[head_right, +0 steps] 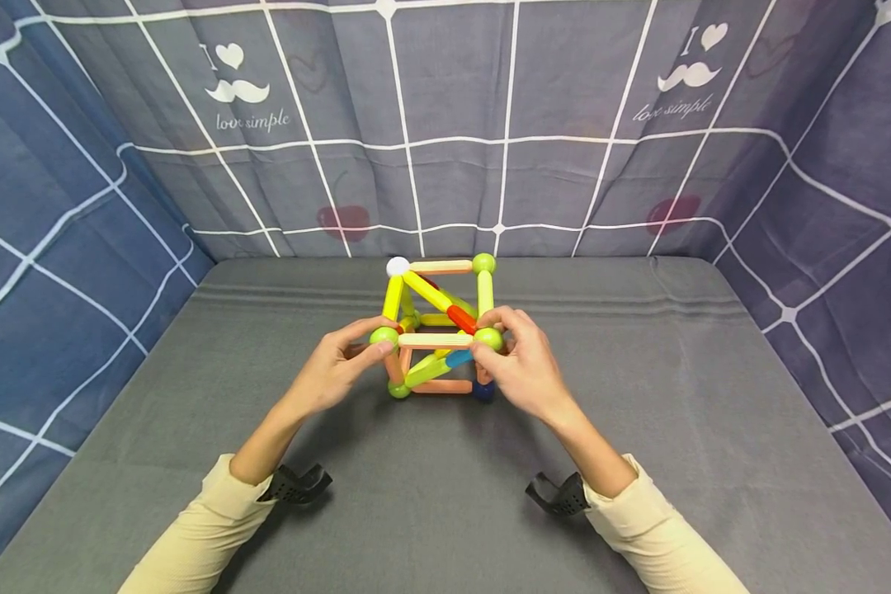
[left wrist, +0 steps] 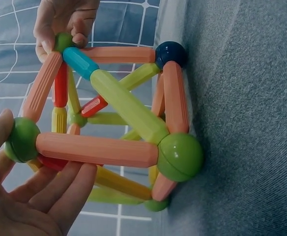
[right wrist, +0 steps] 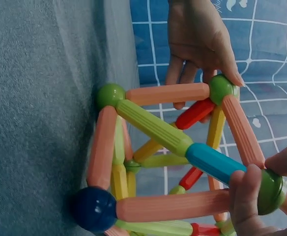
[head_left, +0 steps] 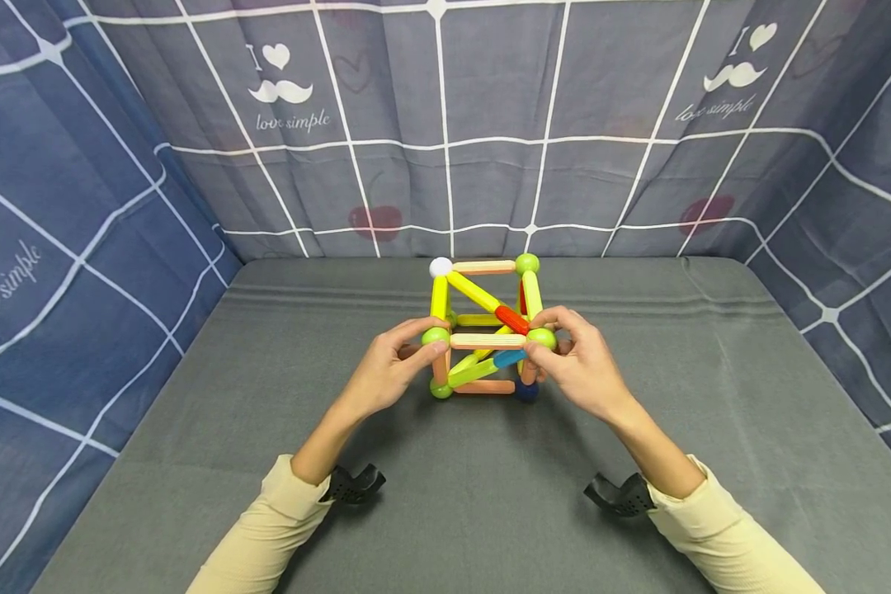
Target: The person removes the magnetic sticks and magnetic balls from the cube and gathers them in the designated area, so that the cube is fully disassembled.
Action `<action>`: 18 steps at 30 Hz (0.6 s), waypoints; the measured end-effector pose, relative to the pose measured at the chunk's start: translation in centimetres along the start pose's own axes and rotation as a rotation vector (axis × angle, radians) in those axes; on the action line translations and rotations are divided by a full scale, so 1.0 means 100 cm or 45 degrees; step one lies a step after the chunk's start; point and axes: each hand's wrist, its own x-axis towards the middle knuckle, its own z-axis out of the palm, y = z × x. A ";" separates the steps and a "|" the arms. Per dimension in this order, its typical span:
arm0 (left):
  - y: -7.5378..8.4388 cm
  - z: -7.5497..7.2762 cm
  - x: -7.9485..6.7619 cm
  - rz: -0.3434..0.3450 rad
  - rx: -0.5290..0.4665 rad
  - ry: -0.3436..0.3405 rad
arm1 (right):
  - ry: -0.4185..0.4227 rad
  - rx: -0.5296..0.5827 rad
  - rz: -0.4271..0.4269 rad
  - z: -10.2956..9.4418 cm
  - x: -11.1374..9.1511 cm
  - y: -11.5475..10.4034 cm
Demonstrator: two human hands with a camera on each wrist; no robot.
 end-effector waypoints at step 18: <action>-0.002 -0.006 -0.002 -0.065 -0.061 0.028 | 0.121 0.068 0.114 -0.014 -0.003 0.004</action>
